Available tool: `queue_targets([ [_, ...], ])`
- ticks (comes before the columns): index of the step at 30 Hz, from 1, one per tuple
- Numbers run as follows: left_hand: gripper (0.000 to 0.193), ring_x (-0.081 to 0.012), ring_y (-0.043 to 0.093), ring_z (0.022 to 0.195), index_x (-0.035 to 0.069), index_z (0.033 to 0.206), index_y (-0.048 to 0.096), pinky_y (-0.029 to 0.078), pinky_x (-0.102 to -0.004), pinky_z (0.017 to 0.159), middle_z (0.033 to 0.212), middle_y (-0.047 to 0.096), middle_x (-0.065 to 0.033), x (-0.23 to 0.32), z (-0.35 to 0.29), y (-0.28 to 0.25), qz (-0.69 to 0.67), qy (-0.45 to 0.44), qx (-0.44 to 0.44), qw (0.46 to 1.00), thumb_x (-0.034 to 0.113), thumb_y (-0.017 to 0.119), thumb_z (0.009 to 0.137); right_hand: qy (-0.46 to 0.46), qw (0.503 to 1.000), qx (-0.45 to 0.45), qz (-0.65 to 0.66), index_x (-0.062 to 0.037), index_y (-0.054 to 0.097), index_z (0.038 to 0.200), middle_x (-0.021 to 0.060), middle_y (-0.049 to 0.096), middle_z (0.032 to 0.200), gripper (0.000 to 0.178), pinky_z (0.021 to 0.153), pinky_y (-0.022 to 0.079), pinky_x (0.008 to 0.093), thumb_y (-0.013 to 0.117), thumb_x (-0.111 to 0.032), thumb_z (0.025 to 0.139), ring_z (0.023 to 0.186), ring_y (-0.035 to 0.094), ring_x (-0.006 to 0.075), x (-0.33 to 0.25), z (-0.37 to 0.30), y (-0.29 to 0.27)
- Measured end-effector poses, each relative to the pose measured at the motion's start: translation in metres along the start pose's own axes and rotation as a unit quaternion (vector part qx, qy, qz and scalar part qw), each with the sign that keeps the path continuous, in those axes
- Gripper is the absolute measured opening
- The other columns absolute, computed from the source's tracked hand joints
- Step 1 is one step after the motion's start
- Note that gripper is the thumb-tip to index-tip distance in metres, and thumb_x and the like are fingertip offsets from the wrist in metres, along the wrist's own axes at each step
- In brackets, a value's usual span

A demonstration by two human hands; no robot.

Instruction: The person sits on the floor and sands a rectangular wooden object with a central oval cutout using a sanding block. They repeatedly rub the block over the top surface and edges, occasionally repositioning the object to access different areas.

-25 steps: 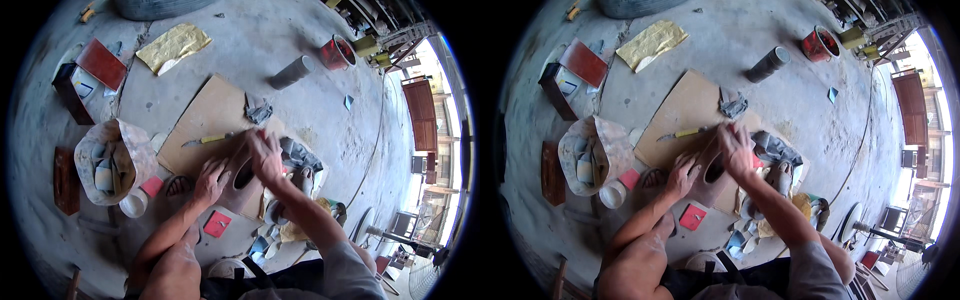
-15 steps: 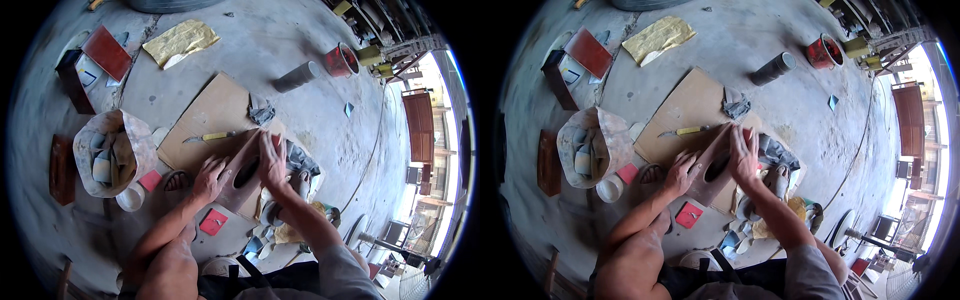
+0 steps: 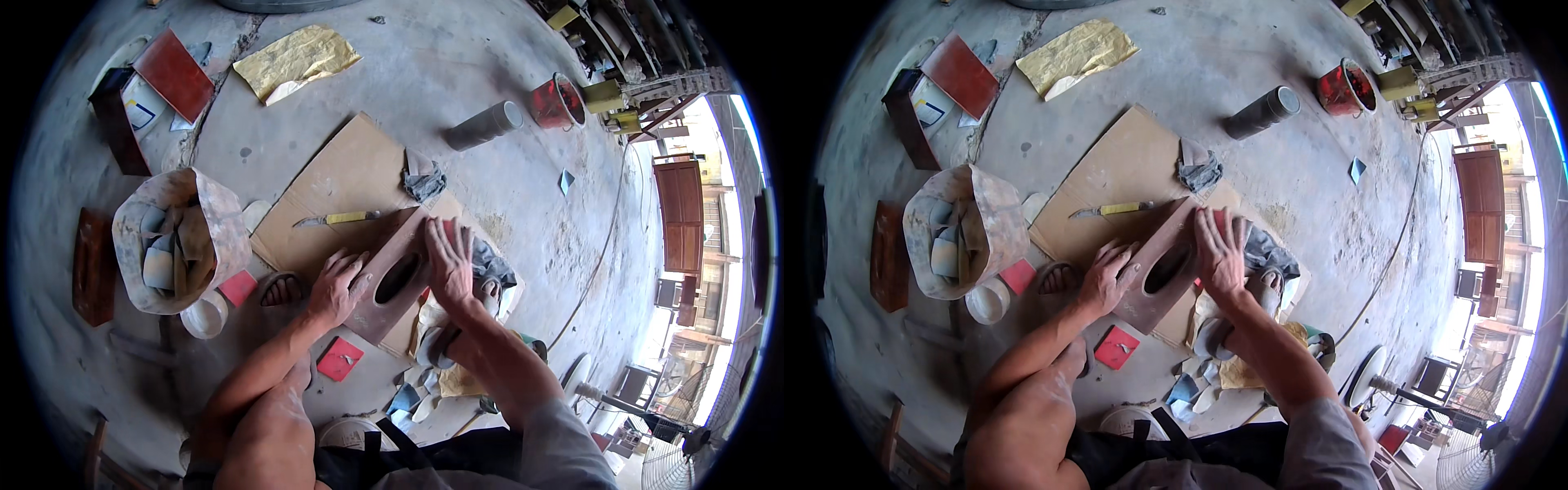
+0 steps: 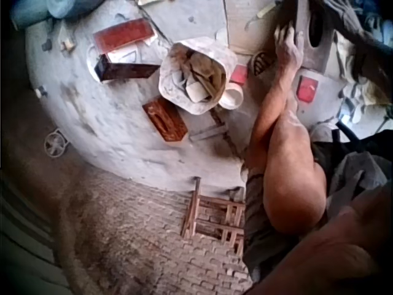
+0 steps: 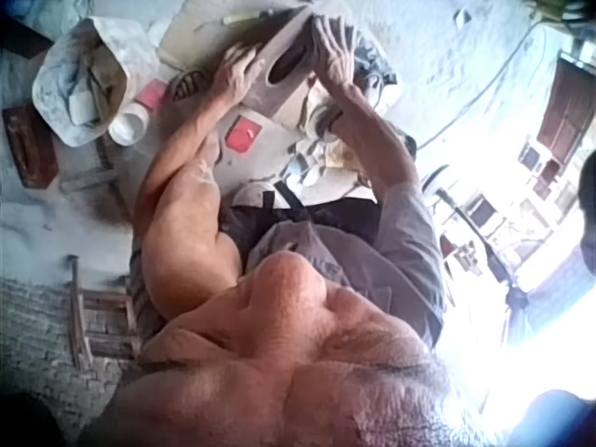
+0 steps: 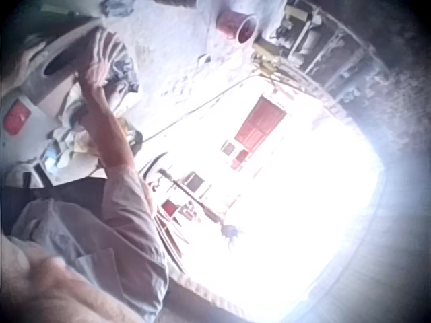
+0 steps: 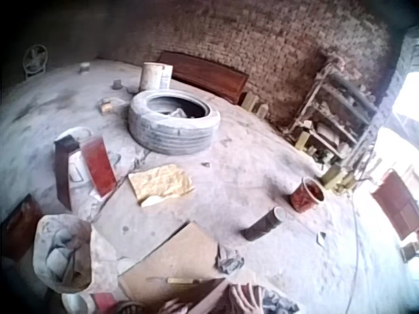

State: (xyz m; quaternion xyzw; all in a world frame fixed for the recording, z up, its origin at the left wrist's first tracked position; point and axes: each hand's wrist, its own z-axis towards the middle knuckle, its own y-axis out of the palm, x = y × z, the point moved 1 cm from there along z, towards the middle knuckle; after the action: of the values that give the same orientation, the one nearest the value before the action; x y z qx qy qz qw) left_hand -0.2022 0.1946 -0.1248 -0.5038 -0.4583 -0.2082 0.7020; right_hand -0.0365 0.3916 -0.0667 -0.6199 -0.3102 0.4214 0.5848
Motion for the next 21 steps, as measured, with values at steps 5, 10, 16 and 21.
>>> queue_targets([
  [5, 0.044, -0.0429, 0.052, 0.134, 0.001, 0.141, 0.062, 0.044, -0.0481, 0.113, 0.138, 0.063, -0.0213, 0.001, 0.003, 0.004, -0.005, -0.01, -0.003, 1.0, 0.027, 0.06, 0.106, -0.087, 0.996, -0.024, -0.007, -0.0052, 0.046, 0.157, 0.0142, 0.048, 0.162, 0.071, 0.128, 0.024, 0.0574, 0.062, -0.005, 0.089, 0.153, 0.04, 0.0342, 0.03, -0.014, -0.012],
  [10, 0.044, -0.0427, 0.053, 0.133, 0.001, 0.141, 0.062, 0.045, -0.0483, 0.113, 0.136, 0.064, -0.0215, -0.003, 0.002, 0.004, -0.001, -0.004, 0.004, 1.0, 0.026, 0.061, 0.105, -0.111, 0.99, -0.032, 0.083, -0.0041, 0.05, 0.154, 0.0146, 0.05, 0.16, 0.068, 0.128, 0.026, 0.0562, 0.063, -0.005, 0.088, 0.152, 0.042, 0.0337, -0.005, -0.043, -0.001],
  [16, 0.045, -0.0413, 0.056, 0.128, 0.0, 0.138, 0.063, 0.045, -0.0475, 0.112, 0.128, 0.067, -0.0207, -0.003, 0.001, 0.004, 0.003, 0.012, 0.026, 1.0, 0.028, 0.064, 0.103, -0.077, 0.992, -0.067, 0.069, -0.0116, 0.051, 0.155, 0.0106, 0.046, 0.164, 0.072, 0.127, 0.025, 0.0608, 0.068, -0.006, 0.086, 0.154, 0.038, 0.0359, -0.018, -0.052, -0.004],
  [21, 0.045, -0.0411, 0.056, 0.128, 0.001, 0.139, 0.063, 0.045, -0.0476, 0.112, 0.129, 0.067, -0.0201, -0.004, 0.0, 0.005, 0.01, 0.013, 0.029, 0.999, 0.028, 0.064, 0.103, -0.112, 0.981, -0.125, 0.098, -0.01, 0.053, 0.153, 0.0089, 0.051, 0.16, 0.071, 0.129, 0.025, 0.0556, 0.064, -0.002, 0.084, 0.153, 0.04, 0.0345, -0.037, -0.072, -0.007],
])
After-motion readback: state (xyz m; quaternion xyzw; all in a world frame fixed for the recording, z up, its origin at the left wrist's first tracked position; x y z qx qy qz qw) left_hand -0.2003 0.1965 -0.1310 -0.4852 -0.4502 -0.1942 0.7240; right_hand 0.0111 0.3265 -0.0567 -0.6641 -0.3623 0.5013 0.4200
